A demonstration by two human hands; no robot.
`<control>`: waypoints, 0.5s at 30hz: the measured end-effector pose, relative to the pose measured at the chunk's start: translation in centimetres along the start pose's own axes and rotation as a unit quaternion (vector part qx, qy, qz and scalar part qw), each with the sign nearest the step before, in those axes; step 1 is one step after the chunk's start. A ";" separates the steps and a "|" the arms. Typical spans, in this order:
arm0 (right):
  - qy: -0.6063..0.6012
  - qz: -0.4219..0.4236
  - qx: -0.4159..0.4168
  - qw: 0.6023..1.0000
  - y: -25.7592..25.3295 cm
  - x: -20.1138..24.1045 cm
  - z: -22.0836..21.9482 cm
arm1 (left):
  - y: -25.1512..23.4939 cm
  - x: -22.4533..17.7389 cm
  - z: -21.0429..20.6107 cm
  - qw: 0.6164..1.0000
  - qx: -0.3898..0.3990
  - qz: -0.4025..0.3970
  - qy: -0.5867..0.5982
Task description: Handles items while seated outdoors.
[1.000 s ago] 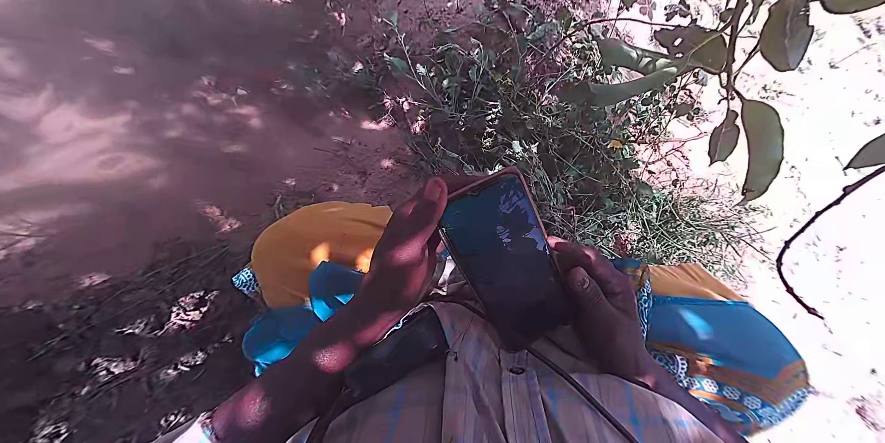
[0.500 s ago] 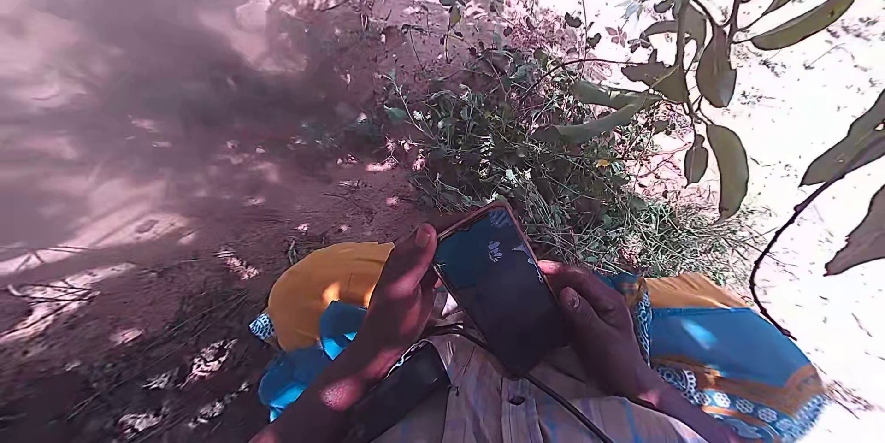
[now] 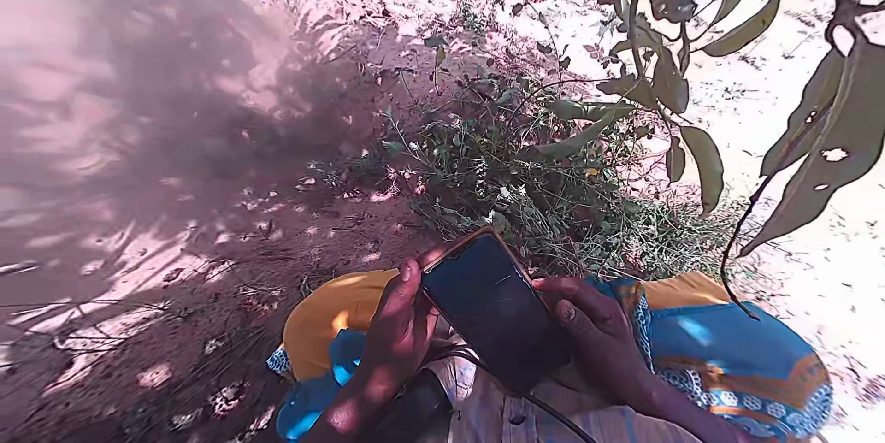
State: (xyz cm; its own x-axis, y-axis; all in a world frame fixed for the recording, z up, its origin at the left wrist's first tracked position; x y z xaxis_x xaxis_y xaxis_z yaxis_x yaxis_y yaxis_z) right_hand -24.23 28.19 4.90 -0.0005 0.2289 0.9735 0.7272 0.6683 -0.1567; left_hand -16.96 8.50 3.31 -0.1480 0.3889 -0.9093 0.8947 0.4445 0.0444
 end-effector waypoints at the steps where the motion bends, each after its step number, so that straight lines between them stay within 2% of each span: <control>1: 0.001 0.003 -0.002 1.000 0.0 0.0 0.0 | 0.0 -0.1 -0.1 1.000 0.003 -0.004 -0.003; 15: -0.006 0.026 0.000 1.000 0.2 0.5 -0.2 | 0.6 -0.9 -1.0 1.000 0.011 -0.003 -0.021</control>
State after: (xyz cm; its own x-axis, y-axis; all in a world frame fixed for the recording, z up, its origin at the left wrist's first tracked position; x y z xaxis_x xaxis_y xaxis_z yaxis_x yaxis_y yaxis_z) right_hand -23.96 28.33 5.34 0.0302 0.2718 0.9619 0.7260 0.6555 -0.2080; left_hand -16.76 9.24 4.55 -0.1354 0.3516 -0.9263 0.9027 0.4291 0.0310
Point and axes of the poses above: each hand's wrist, its own y-axis away from the middle knuckle, its own z-axis out of the back of the hand, x = y × z, the point moved 9 cm from there along -y, towards the middle knuckle, and after that the axes turned 6 degrees about -y, right-handed, at the moved point
